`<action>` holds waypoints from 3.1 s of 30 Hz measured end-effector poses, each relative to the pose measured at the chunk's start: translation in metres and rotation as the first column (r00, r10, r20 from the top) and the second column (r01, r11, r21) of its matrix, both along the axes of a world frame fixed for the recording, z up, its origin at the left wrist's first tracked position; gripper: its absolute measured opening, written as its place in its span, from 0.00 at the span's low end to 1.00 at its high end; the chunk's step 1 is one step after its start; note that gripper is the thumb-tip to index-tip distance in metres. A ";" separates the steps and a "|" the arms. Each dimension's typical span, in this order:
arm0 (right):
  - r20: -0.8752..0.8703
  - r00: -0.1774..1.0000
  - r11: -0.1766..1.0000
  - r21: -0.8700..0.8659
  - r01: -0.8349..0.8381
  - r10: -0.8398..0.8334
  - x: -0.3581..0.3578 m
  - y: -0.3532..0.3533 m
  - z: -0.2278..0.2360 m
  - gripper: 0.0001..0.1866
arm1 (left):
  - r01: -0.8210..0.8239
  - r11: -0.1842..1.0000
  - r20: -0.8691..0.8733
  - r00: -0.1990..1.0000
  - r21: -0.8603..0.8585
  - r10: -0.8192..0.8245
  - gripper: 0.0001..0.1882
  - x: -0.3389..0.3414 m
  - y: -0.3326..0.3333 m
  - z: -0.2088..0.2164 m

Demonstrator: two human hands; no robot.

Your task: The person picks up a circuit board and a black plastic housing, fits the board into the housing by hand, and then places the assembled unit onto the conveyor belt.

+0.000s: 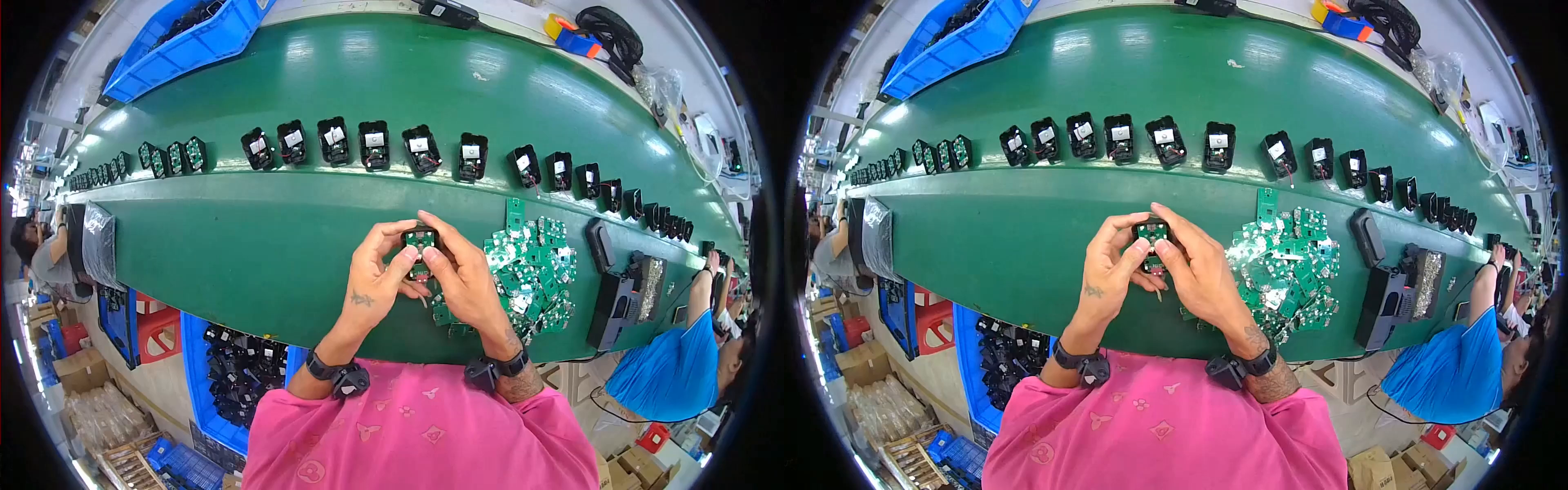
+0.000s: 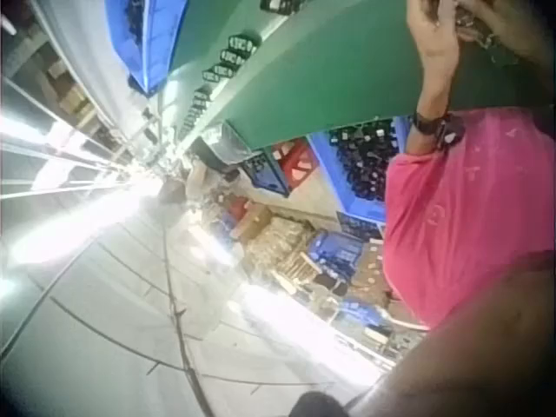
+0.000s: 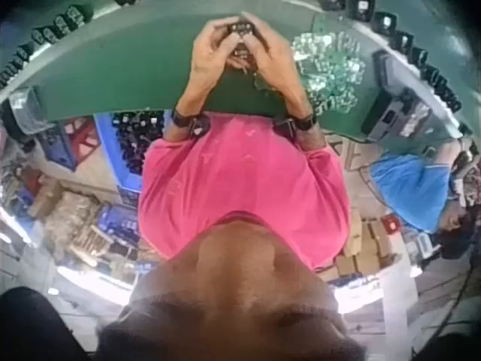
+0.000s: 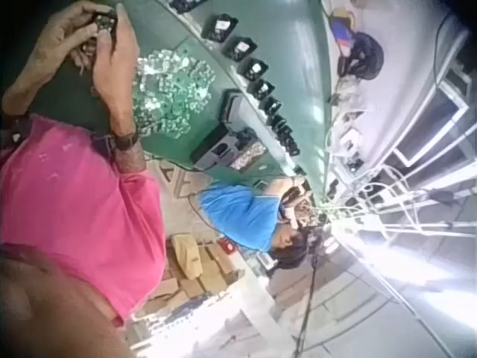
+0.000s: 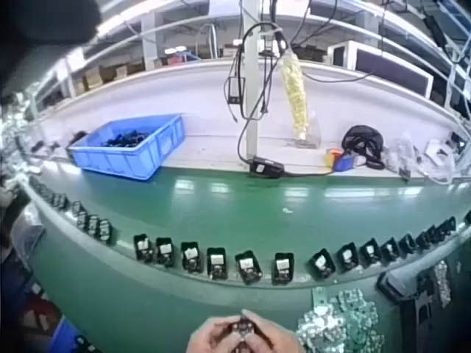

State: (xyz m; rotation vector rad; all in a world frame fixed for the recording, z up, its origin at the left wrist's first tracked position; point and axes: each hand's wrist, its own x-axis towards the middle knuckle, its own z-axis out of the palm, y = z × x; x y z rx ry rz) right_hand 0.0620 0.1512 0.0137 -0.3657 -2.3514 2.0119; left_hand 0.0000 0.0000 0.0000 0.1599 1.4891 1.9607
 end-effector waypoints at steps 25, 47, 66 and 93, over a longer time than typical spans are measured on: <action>-0.207 0.974 0.996 -0.033 0.085 -0.090 -0.032 -0.037 -0.026 0.18 | -0.348 0.932 -0.477 0.838 -0.096 0.264 0.13 -0.005 -0.007 -0.013; 0.064 0.950 0.539 0.811 -0.228 0.304 0.064 0.045 0.019 0.25 | -0.901 0.401 -0.940 0.020 -0.165 -0.342 0.24 -0.265 -0.175 -0.054; -0.006 0.879 0.458 0.855 -0.243 0.477 0.033 0.031 -0.011 0.17 | -0.334 0.941 -0.325 0.897 -0.051 0.300 0.32 -0.105 -0.117 -0.009; 0.031 0.986 0.941 -0.295 0.168 -0.166 0.020 -0.018 0.011 0.20 | -0.162 0.983 -0.465 0.879 -0.089 0.103 0.09 0.030 -0.020 -0.024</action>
